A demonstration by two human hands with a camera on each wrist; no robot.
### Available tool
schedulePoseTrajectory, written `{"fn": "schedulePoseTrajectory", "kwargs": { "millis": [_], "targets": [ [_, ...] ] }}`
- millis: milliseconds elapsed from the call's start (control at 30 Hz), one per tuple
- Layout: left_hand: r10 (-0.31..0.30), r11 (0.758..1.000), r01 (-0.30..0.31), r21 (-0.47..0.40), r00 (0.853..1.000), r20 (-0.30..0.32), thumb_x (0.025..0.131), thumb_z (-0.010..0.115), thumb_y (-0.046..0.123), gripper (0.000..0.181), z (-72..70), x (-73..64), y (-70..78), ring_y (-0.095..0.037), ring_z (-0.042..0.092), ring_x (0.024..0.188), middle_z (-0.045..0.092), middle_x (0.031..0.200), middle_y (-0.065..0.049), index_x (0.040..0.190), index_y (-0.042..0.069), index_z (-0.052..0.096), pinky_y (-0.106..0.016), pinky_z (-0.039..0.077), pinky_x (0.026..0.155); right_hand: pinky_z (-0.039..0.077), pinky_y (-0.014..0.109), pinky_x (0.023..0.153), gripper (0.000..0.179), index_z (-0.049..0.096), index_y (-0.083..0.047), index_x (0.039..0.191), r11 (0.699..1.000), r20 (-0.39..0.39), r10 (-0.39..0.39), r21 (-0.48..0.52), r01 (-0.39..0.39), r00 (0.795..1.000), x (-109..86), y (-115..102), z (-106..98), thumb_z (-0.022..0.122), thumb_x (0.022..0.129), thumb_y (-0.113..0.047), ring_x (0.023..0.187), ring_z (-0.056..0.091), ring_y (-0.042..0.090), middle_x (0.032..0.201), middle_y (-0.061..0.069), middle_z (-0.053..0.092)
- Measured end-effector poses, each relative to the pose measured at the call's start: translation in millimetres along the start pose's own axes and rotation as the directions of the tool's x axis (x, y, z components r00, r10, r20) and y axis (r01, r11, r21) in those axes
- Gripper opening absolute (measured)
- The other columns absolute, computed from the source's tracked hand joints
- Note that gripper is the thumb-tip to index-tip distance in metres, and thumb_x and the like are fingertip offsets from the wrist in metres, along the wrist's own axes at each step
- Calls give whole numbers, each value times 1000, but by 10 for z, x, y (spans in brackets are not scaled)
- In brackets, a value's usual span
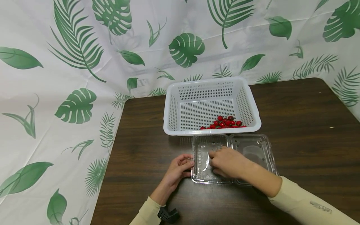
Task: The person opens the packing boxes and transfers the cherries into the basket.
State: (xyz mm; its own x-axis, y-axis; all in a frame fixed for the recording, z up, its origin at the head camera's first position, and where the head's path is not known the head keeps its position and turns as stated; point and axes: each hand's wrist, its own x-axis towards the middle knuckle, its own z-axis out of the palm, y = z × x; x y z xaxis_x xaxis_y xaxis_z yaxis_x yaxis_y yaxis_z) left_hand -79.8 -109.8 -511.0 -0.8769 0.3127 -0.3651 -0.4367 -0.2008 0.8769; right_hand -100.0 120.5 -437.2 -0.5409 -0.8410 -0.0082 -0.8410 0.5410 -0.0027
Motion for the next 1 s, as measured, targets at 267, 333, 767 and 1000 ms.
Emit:
{"fn": "schedulePoseTrajectory", "kwargs": {
  "millis": [267,333,767,1000],
  "targets": [
    [-6,1000,6,7,1000,-7,87,64,2,29,1,1,2,-13,59,71,61,87,-2,113,-3,53,-25,53,57,49,30,65,15,66,-21,77,999,-90,-5,52,10,996,2,88,-186,75,81,-33,70,54,12,84,-5,56],
    [-6,1000,6,6,1000,-7,87,64,2,29,2,0,2,-13,60,71,61,87,-2,113,-3,53,-25,53,57,50,31,67,14,68,-21,80,998,-127,-6,54,13,992,-2,121,-249,74,82,-33,72,56,13,88,-4,58],
    [-4,1000,4,-3,1000,-3,88,63,1,27,2,-7,6,-13,59,71,61,86,-2,112,-2,54,-25,53,58,54,33,68,18,73,-15,86,994,-355,60,106,-24,933,-86,533,-485,78,79,-31,78,62,15,94,-1,64],
    [-1,1000,1,-13,1000,2,88,63,1,26,5,-14,6,-12,59,72,60,86,-2,112,-2,53,-26,53,58,53,34,61,19,74,-13,90,984,-429,164,140,-114,888,-146,729,-431,76,81,-30,74,63,15,97,0,63]
  ]
}}
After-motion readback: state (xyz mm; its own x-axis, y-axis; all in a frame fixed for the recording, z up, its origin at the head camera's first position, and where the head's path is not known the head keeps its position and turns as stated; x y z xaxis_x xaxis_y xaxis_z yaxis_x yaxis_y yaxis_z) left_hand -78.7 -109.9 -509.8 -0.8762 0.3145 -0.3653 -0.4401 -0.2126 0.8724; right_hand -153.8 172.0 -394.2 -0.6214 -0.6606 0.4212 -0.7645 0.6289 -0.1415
